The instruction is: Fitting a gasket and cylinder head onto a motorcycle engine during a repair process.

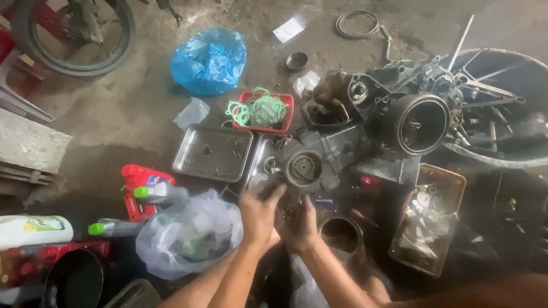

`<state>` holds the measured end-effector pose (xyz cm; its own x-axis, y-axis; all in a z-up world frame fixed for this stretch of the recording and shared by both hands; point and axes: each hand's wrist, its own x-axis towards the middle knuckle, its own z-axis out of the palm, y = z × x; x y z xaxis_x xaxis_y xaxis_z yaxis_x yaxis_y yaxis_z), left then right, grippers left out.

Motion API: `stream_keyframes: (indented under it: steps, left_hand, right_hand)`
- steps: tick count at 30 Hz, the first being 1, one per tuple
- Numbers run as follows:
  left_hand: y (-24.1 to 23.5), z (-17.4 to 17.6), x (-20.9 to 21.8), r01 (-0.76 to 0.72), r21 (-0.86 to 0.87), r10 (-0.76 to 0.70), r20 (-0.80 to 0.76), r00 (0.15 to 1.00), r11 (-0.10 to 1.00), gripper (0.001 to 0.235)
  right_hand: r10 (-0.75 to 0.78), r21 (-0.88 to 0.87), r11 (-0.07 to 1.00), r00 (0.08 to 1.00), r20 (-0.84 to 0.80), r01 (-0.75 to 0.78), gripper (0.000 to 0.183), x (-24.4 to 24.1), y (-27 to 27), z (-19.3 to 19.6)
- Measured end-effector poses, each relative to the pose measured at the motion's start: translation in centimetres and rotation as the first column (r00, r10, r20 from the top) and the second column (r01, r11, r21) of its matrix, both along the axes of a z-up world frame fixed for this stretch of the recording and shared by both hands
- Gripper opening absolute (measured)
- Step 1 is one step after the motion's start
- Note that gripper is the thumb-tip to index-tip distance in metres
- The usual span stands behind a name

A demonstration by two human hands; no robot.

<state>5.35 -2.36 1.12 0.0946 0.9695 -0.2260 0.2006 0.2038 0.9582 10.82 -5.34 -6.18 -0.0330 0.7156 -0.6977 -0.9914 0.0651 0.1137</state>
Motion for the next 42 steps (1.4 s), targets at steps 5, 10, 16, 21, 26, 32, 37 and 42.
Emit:
stream_keyframes:
  steps: [5,10,16,21,26,32,37,42]
  left_hand:
    - [-0.3,0.3,0.5,-0.008,0.019,0.010,-0.074,0.997,1.000,0.025]
    - [-0.6,1.3,0.7,0.014,0.106,0.003,-0.156,0.988,0.994,0.026]
    - [-0.2,-0.8,-0.6,0.093,0.273,-0.101,0.018,0.995,0.958,0.031]
    - [-0.2,-0.9,-0.8,0.111,0.412,-0.141,0.042,0.989,0.905,0.029]
    - [0.6,-2.4,-1.1,0.218,0.589,-0.112,-0.212,0.971,0.778,0.040]
    - [1.0,-3.6,-1.5,0.673,0.443,-0.098,-0.790,0.605,0.592,0.020]
    - [1.5,-2.5,-0.9,0.797,0.269,-0.029,-0.941,0.337,0.540,0.013]
    - [1.6,-0.6,-0.2,0.751,0.136,-0.114,-0.956,0.271,0.646,0.023]
  right_hand:
    - [0.047,0.000,0.999,0.995,0.084,-0.047,0.077,-0.5,0.7,-1.5]
    - [0.031,-0.006,1.000,0.998,0.059,-0.031,0.075,-0.7,0.3,-1.5]
    - [-0.043,0.164,0.986,0.988,0.145,0.019,0.033,-1.5,-0.8,-1.3]
    - [-0.010,0.239,0.971,0.994,0.108,-0.016,0.041,-1.4,-1.1,-0.8]
    - [-0.023,0.324,0.946,0.998,0.057,0.004,0.044,-1.6,-0.8,-2.5]
    - [0.000,0.334,0.942,0.998,0.061,-0.021,0.038,-1.4,-0.9,-3.0]
    - [0.025,0.346,0.936,0.993,0.112,-0.062,0.050,-1.7,-0.8,-4.3]
    - [-0.021,0.314,0.949,0.990,0.140,-0.024,0.047,-1.2,-0.4,-0.5]
